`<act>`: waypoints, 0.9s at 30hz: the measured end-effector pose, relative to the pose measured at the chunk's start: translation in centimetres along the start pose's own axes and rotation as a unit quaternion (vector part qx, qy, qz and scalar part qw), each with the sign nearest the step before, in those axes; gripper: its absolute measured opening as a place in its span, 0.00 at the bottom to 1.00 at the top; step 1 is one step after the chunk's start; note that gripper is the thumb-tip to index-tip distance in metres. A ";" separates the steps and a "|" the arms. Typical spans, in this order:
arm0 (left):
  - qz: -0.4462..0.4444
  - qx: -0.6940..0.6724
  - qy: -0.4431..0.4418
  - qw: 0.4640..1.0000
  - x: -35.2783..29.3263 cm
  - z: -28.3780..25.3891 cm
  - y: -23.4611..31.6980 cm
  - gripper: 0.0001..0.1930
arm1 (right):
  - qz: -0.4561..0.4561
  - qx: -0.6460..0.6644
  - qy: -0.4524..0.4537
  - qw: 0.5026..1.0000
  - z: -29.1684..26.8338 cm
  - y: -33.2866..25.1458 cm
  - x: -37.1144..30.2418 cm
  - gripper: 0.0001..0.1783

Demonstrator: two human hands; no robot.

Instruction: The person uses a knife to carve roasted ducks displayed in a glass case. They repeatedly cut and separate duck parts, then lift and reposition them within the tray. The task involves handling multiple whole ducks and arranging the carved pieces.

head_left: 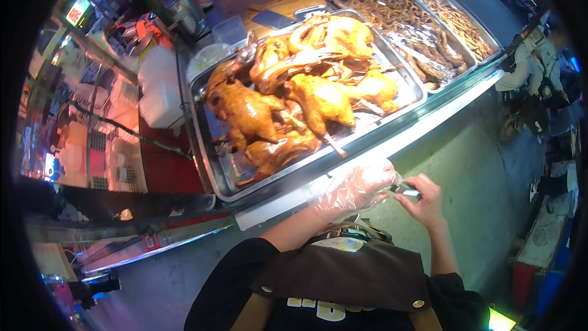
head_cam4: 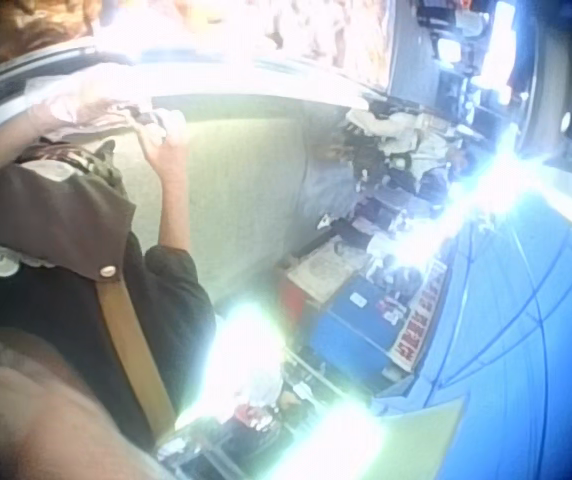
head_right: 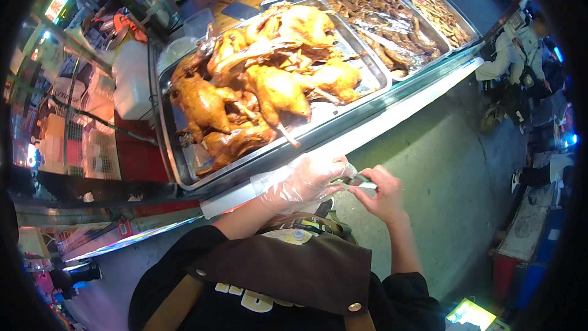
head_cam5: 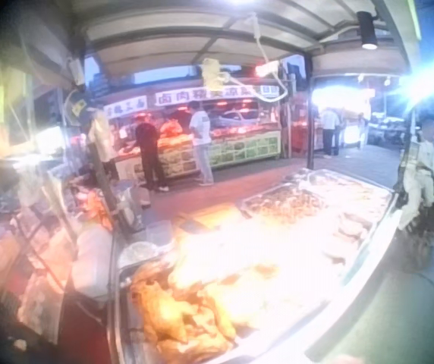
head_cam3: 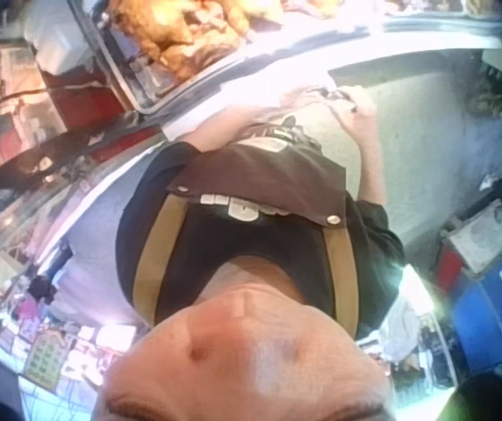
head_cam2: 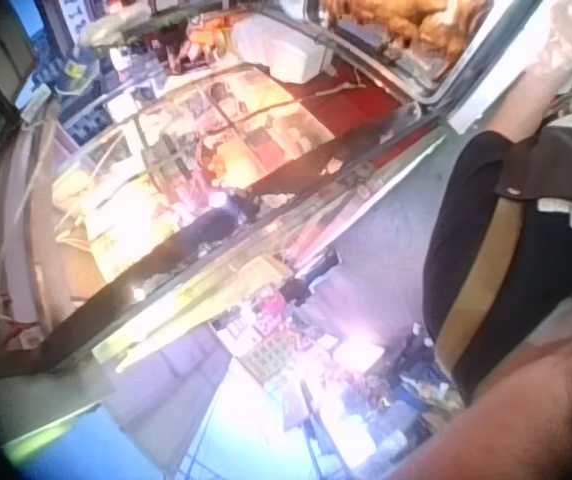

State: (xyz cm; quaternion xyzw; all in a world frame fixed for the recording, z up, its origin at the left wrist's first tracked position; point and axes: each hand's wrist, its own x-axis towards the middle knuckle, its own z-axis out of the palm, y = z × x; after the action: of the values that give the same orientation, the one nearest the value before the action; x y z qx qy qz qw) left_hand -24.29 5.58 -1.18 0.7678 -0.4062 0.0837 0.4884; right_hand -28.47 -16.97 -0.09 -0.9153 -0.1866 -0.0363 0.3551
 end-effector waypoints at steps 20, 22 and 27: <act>-0.015 0.086 0.103 0.991 5.3 2.8 -0.5 0.29 | -0.488 0.664 -0.262 0.503 -18.5 -6.5 10.6 0.14; 0.019 0.065 0.070 0.995 6.2 1.2 1.4 0.31 | -0.575 0.695 -0.229 0.366 -19.0 -12.0 10.7 0.14; -0.065 0.123 0.075 0.987 3.8 -3.2 4.0 0.28 | -0.571 0.694 -0.277 0.340 -18.2 -13.5 12.2 0.14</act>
State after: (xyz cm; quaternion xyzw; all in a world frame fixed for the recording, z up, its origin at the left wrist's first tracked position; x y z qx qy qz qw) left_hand -23.71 5.37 5.18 0.8381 -0.3042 0.1585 0.4241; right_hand -20.89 -16.05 24.44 0.0319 -0.7099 0.1676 0.6833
